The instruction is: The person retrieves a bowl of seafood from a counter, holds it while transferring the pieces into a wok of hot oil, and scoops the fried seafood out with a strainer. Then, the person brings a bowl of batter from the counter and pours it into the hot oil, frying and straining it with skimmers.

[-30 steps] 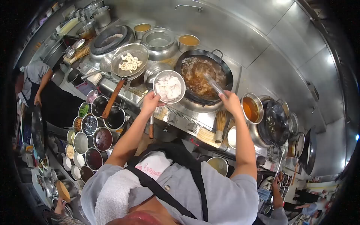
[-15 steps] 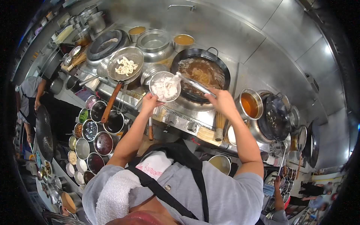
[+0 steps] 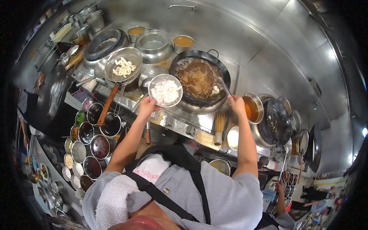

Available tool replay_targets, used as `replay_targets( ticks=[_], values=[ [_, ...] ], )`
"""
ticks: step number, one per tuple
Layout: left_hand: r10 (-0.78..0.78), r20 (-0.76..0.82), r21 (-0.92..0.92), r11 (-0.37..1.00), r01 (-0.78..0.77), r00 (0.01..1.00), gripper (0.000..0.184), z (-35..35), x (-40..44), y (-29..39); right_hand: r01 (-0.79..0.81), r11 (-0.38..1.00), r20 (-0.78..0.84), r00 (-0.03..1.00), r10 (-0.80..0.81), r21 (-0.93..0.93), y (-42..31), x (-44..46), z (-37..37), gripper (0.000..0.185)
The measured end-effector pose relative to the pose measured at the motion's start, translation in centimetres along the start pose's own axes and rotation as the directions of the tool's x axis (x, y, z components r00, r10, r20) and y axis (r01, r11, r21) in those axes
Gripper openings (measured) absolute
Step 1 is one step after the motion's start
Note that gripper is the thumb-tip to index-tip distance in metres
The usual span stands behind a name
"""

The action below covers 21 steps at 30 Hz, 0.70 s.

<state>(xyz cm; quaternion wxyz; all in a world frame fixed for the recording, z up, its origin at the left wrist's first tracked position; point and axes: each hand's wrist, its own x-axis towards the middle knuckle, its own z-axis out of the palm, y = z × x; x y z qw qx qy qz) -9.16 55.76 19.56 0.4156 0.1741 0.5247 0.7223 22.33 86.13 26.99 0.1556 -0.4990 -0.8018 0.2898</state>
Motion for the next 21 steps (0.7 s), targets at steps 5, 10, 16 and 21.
replay_targets(
  ticks=[5,10,16,21],
  values=[
    [0.018,0.031,-0.011,1.0,-0.018,0.999,0.02,0.8,0.1,0.6,0.181,0.973,-0.031,0.982,-0.187,-0.143,-7.2,-2.8,-2.0,0.05],
    [0.134,0.02,0.05,0.99,-0.135,0.991,0.012,2.3,-0.3,0.7,0.446,0.828,0.213,0.894,-0.394,-0.341,-16.6,-8.8,-0.4,0.04],
    [0.189,0.013,0.13,0.973,-0.189,0.982,0.005,1.7,0.0,-0.7,0.5,0.743,0.202,0.864,-0.461,-0.444,-16.8,-8.5,2.9,0.032],
    [-0.008,-0.076,-0.053,0.999,0.004,0.997,0.008,0.8,0.3,-1.2,0.529,0.794,0.19,0.848,-0.494,-0.3,-16.5,-8.3,0.8,0.036]
  ],
)
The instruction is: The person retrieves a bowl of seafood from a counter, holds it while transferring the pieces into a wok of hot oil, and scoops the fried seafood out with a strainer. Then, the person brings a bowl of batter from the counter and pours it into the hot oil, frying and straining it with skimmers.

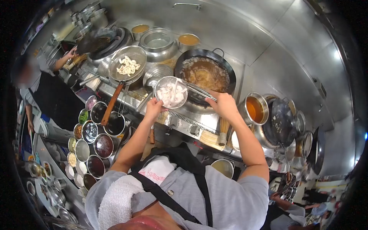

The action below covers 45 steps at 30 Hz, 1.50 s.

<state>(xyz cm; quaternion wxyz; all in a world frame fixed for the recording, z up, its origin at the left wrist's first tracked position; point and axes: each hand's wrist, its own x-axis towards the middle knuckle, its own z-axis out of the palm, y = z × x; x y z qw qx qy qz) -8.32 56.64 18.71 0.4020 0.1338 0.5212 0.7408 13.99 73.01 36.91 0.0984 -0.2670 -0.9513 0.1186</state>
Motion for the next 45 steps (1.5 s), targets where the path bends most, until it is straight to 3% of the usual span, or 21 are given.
replay_targets(
  ticks=[3,6,8,11,14,15,16,18,20,21,22,24,25,27,29,30,32,34,38,39,45],
  values=[
    [-0.054,-0.059,0.051,0.997,0.057,0.997,0.02,-1.7,0.9,-1.6,-0.085,0.994,-0.034,0.996,0.087,0.068,-0.9,0.6,-3.5,0.037],
    [-0.018,-0.063,-0.03,0.999,0.016,0.998,0.013,-2.1,0.2,-1.4,-0.082,0.996,-0.115,0.99,0.086,0.042,-1.1,2.9,-6.2,0.037],
    [-0.003,-0.092,-0.009,1.0,0.003,0.996,0.014,-2.5,-0.4,-1.2,-0.1,0.995,-0.08,0.992,0.099,-0.008,0.1,5.5,-6.2,0.038],
    [-0.015,-0.12,-0.018,1.0,0.013,0.993,0.013,-2.1,-2.2,0.2,-0.005,0.993,-0.165,0.986,-0.016,-0.121,5.6,11.6,-1.1,0.04],
    [-0.007,-0.089,-0.07,0.998,0.001,0.996,0.011,-2.3,-2.7,0.7,-0.048,0.983,-0.028,0.999,0.044,-0.176,13.0,17.1,5.3,0.038],
    [-0.008,-0.097,-0.054,0.999,0.002,0.995,0.009,-2.6,-2.5,0.6,-0.29,0.943,0.141,0.953,0.269,0.161,14.5,18.0,6.0,0.037],
    [0.0,-0.109,-0.058,0.998,-0.006,0.994,0.009,-2.9,-2.3,0.7,-0.533,0.735,0.367,0.84,0.4,0.419,14.8,18.9,6.2,0.037],
    [0.019,-0.105,-0.036,0.999,-0.023,0.994,0.009,-3.2,-2.1,0.8,-0.507,0.712,0.32,0.861,0.394,0.486,12.6,17.9,4.3,0.038],
    [0.028,-0.077,-0.048,0.998,-0.032,0.997,0.009,-3.4,-1.5,0.9,-0.422,0.794,0.166,0.906,0.39,0.439,11.2,16.7,2.6,0.038],
    [0.051,-0.075,-0.055,0.997,-0.055,0.996,0.009,-3.2,-1.2,1.1,-0.37,0.871,0.171,0.928,0.331,0.324,10.4,16.1,1.1,0.039],
    [0.073,-0.068,-0.061,0.995,-0.077,0.995,0.009,-2.9,-1.0,1.3,-0.385,0.862,0.169,0.922,0.347,0.33,9.3,15.0,-0.1,0.039],
    [0.058,-0.053,-0.048,0.997,-0.061,0.997,0.009,-2.3,-0.6,1.7,-0.127,0.958,0.059,0.992,0.116,0.258,5.7,12.7,-1.8,0.04],
    [0.081,-0.052,0.016,0.997,-0.08,0.995,0.011,-2.6,0.1,0.9,-0.144,0.954,0.052,0.989,0.136,0.264,3.4,11.0,-2.8,0.04],
    [0.098,-0.033,0.088,0.992,-0.095,0.995,0.018,-2.3,0.5,0.6,0.008,0.994,0.19,0.981,-0.029,0.11,-1.2,7.3,-3.6,0.044],
    [0.219,-0.088,0.051,0.975,-0.216,0.972,0.007,-1.1,0.1,0.9,0.059,0.998,0.236,0.97,-0.061,0.019,-4.4,4.8,-2.5,0.043],
    [0.218,-0.077,0.058,0.975,-0.214,0.973,0.007,-0.9,0.3,0.4,0.106,0.993,0.143,0.985,-0.097,-0.057,-3.6,4.3,0.5,0.041],
    [0.232,-0.032,0.028,0.973,-0.231,0.972,0.018,-1.2,0.7,-0.9,-0.048,0.978,0.163,0.983,0.082,-0.203,-6.4,3.4,2.0,0.036],
    [0.208,-0.043,0.084,0.975,-0.204,0.977,0.017,-1.7,0.8,-1.4,-0.03,0.986,0.147,0.988,0.054,-0.165,-6.1,3.0,2.8,0.035],
    [0.154,-0.067,-0.007,0.988,-0.154,0.986,0.014,-1.8,0.8,-1.4,0.052,0.998,0.092,0.995,-0.048,-0.044,-4.4,2.1,1.7,0.031],
    [0.132,-0.112,-0.061,0.988,-0.139,0.985,0.006,-1.6,0.5,-1.1,0.037,0.999,0.103,0.994,-0.036,-0.007,-4.2,1.9,1.1,0.029],
    [0.055,-0.114,-0.064,0.996,-0.063,0.992,0.011,-0.3,1.3,0.3,0.029,0.999,0.155,0.988,-0.025,-0.022,-3.4,2.6,-3.2,0.029]
  ],
)
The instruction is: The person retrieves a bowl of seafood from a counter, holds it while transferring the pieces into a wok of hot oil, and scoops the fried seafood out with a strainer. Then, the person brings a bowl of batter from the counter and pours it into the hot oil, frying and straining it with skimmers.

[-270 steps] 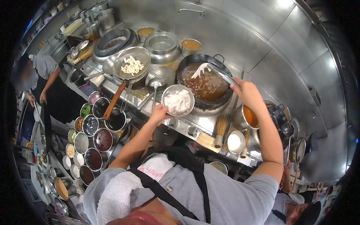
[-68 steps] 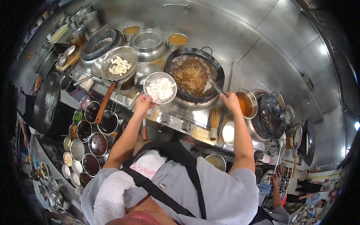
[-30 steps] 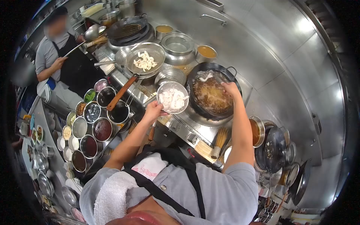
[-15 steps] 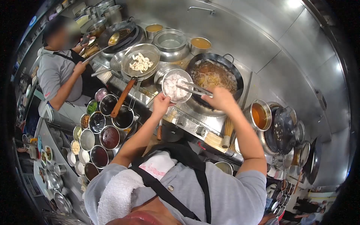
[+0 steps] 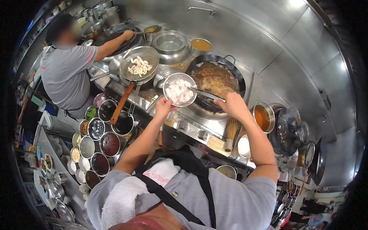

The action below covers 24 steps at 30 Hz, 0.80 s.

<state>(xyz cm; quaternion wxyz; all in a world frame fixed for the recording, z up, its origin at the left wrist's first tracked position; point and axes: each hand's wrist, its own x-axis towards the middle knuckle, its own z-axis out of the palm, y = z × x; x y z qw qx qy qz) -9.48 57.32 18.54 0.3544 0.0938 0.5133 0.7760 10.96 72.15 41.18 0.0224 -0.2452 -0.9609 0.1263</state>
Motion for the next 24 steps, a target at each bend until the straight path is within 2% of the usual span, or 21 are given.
replay_targets(
  ticks=[4,7,9,13,17,21,23,24],
  values=[
    [0.011,0.091,0.021,1.0,-0.013,0.996,0.017,1.9,1.5,1.1,0.058,0.997,0.004,0.998,-0.058,-0.04,1.1,0.2,-2.8,0.029],
    [-0.037,0.08,0.075,0.997,0.031,0.996,0.017,3.6,2.1,1.8,0.085,0.995,-0.005,0.996,-0.086,-0.046,0.8,0.0,-6.0,0.029],
    [-0.037,0.075,0.128,0.991,0.027,0.996,0.017,4.1,3.1,1.2,0.022,0.99,0.041,0.999,-0.017,-0.136,0.8,-0.1,-7.8,0.029],
    [-0.061,0.07,0.227,0.973,0.043,0.996,0.016,5.8,2.9,2.8,0.054,0.982,0.067,0.997,-0.043,-0.181,1.8,-0.4,-10.1,0.027],
    [-0.025,0.059,0.263,0.965,0.009,0.998,0.016,7.1,3.7,3.0,0.07,0.961,0.111,0.993,-0.041,-0.267,1.7,-0.2,-12.7,0.027],
    [0.005,0.035,0.29,0.957,-0.015,0.999,0.016,8.8,3.8,4.1,0.132,0.938,0.139,0.986,-0.091,-0.322,2.3,0.4,-15.1,0.028],
    [0.023,0.019,0.324,0.946,-0.028,1.0,0.016,8.9,4.4,4.0,0.228,0.908,0.038,0.973,-0.229,-0.351,2.9,1.1,-16.4,0.029],
    [0.024,0.016,0.399,0.916,-0.029,1.0,0.016,8.9,4.9,3.6,0.238,0.906,0.042,0.97,-0.239,-0.349,2.3,1.2,-17.5,0.029]
  ],
)
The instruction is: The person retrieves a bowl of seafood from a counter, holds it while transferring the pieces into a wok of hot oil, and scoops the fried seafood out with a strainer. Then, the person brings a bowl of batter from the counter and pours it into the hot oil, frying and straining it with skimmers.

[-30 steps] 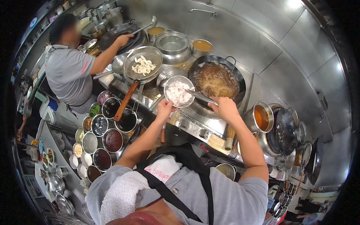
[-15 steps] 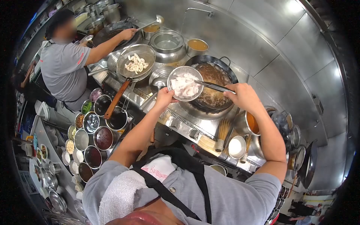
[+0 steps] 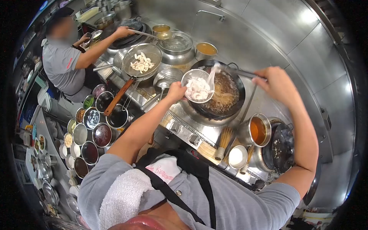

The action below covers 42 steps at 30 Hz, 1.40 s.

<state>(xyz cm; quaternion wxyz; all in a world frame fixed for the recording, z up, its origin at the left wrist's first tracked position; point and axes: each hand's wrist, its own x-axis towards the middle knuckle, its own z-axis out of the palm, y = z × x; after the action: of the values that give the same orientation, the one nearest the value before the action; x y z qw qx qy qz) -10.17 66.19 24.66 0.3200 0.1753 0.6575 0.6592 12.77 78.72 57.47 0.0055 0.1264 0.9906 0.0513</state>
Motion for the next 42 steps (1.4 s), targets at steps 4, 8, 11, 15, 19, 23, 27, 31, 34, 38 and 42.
replay_targets(
  ticks=[4,8,11,15,19,23,27,31,34,38,42],
  values=[
    [0.041,0.031,-0.007,0.999,-0.04,0.999,0.016,-0.2,1.3,-3.8,-0.158,0.987,-0.117,0.98,0.161,0.04,-0.3,0.3,-3.2,0.031],
    [-0.067,0.095,-0.113,0.991,0.078,0.993,0.018,-1.9,-1.6,-3.9,-0.118,0.993,-0.157,0.981,0.114,-0.017,3.4,2.2,0.0,0.033],
    [-0.119,0.129,-0.178,0.974,0.141,0.984,0.02,-4.1,-4.7,-3.1,-0.284,0.958,-0.11,0.954,0.277,-0.049,5.6,4.5,5.8,0.032],
    [-0.105,0.105,-0.185,0.975,0.123,0.989,0.019,-7.4,-6.9,-4.6,-0.474,0.881,0.046,0.88,0.473,0.004,8.1,8.1,16.1,0.035],
    [-0.129,0.159,-0.207,0.965,0.161,0.979,0.02,-9.4,-8.7,-3.5,-0.671,0.572,0.332,0.736,0.59,0.471,13.7,10.9,28.0,0.044],
    [-0.105,0.14,-0.203,0.97,0.133,0.985,0.022,-10.2,-8.5,-2.7,-0.714,0.381,0.368,0.655,0.66,0.587,11.6,9.3,24.2,0.048],
    [-0.023,0.137,-0.289,0.955,0.062,0.99,0.018,-10.4,-6.9,-3.6,-0.566,0.558,0.201,0.788,0.581,0.607,6.2,7.4,17.4,0.045],
    [0.019,0.106,-0.261,0.965,0.009,0.994,0.011,-10.5,-6.8,-3.2,-0.263,0.829,-0.019,0.95,0.312,0.493,-3.0,3.7,13.0,0.046],
    [0.058,0.115,-0.265,0.964,-0.026,0.992,0.009,-10.2,-6.5,-3.9,-0.155,0.921,0.046,0.988,0.148,0.358,-9.3,1.7,12.5,0.048],
    [0.073,0.122,-0.27,0.962,-0.038,0.99,0.016,-9.7,-6.6,-4.5,-0.175,0.959,0.16,0.977,0.141,0.224,-13.3,0.7,13.7,0.041],
    [0.019,0.149,-0.255,0.967,0.02,0.989,0.018,-9.9,-5.1,-7.1,-0.111,0.969,0.043,0.994,0.104,0.221,-12.2,-0.3,13.5,0.036]
  ],
)
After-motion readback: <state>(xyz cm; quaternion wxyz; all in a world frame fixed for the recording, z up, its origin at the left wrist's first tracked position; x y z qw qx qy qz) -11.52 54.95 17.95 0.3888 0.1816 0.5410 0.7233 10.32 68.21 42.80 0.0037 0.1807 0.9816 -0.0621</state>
